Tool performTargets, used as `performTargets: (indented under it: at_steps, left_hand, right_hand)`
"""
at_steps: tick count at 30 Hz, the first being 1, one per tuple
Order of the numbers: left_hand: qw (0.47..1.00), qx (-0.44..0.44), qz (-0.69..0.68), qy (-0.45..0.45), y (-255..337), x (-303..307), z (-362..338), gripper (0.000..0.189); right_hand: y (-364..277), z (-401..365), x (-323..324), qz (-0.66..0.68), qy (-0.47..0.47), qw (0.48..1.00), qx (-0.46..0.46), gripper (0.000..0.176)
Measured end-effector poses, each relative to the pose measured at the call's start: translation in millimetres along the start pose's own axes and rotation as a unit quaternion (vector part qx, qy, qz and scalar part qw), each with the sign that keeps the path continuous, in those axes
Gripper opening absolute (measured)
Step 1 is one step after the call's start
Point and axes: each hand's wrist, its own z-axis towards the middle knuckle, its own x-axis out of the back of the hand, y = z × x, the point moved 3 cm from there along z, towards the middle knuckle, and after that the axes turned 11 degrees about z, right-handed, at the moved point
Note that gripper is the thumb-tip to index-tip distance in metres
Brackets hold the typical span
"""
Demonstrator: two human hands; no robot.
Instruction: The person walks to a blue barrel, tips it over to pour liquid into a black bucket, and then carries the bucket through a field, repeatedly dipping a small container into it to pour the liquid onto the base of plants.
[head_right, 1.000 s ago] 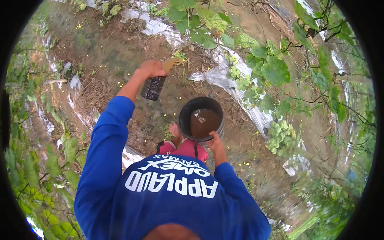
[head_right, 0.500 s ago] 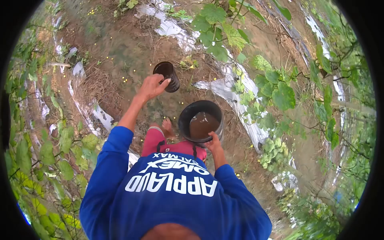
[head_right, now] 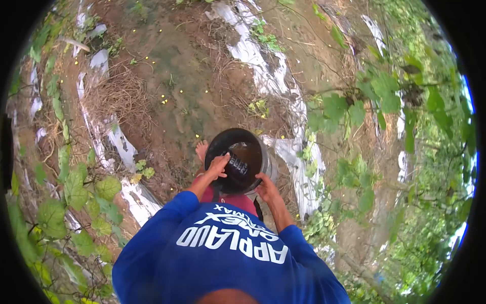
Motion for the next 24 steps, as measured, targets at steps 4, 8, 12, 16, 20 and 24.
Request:
performTargets:
  at_steps: [4,8,12,16,20,24]
  left_hand:
    - [0.995,0.052,-0.083,-0.027,1.6,46.5,43.4,0.066]
    - [0.989,0.018,-0.129,-0.066,17.3,108.6,65.1,0.072]
    - [0.985,-0.014,-0.168,0.035,50.2,178.1,59.6,0.055]
    - [0.981,-0.024,-0.178,0.075,80.5,240.2,64.5,0.058]
    - [0.974,-0.012,-0.197,0.107,115.2,296.3,74.2,0.064]
    - [0.972,0.016,-0.157,0.175,143.9,340.7,91.6,0.066]
  right_hand:
    - [-37.7,-9.0,-95.7,-0.120,-0.031,0.992,0.000,0.030]
    - [-57.5,-8.1,-191.0,-0.179,-0.092,0.979,-0.014,0.039]
    - [-79.7,-23.8,-288.6,-0.226,-0.137,0.964,0.005,0.035]
    - [-97.6,-22.9,-380.5,-0.282,-0.199,0.938,0.002,0.033]
    - [-109.6,-5.7,-456.5,-0.334,-0.236,0.913,0.003,0.029]
    - [-123.0,19.8,-518.0,-0.358,-0.241,0.902,-0.028,0.032]
